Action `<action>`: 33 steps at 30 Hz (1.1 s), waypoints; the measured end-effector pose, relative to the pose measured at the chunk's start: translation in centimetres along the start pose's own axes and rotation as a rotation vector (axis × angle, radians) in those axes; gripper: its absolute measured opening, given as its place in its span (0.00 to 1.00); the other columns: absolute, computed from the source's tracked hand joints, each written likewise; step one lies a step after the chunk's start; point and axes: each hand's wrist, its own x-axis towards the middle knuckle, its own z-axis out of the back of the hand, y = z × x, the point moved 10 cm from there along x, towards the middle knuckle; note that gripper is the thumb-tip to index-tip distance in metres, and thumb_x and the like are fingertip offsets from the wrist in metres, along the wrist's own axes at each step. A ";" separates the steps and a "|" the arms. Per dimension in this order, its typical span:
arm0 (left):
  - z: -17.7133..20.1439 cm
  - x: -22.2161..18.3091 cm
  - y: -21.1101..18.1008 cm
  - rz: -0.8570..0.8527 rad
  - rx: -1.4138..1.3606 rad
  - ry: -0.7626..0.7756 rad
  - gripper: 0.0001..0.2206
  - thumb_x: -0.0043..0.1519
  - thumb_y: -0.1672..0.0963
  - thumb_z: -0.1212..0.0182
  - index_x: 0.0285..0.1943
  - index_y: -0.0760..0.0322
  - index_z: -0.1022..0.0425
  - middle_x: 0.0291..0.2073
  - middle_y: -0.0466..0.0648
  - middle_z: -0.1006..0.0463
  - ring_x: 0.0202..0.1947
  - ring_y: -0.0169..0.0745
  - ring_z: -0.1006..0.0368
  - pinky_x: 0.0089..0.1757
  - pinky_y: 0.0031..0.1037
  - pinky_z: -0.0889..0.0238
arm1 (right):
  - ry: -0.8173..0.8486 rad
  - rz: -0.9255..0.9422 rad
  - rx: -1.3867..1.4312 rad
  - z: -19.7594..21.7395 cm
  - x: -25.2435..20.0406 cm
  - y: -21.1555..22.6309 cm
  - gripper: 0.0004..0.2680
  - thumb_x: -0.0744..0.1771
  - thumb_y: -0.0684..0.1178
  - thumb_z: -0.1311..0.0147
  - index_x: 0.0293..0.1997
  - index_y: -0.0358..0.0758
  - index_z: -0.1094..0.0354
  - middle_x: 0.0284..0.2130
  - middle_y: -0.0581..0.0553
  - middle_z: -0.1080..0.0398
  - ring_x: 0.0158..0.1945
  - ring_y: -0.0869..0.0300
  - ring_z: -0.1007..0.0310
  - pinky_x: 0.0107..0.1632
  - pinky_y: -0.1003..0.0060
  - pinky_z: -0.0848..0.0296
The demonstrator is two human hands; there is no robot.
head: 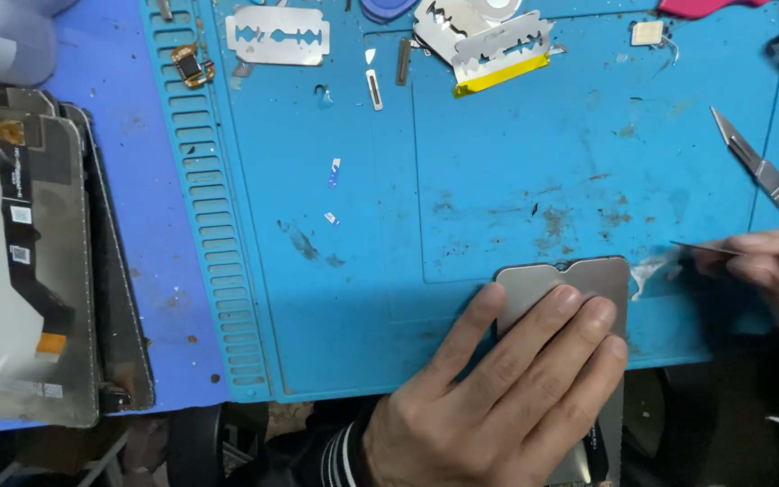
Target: Cleaning a smartphone screen assembly using a cloth and spray cleaner at a repair workbench.
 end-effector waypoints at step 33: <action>0.6 -0.1 0.2 0.065 -0.011 -0.035 0.05 0.77 0.56 0.34 0.52 0.57 0.13 0.59 0.50 0.16 0.65 0.46 0.22 0.68 0.46 0.39 | 0.457 -0.418 0.173 -2.4 1.8 0.9 0.16 0.63 0.37 0.54 0.50 0.21 0.21 0.57 0.37 0.17 0.64 0.55 0.19 0.67 0.61 0.29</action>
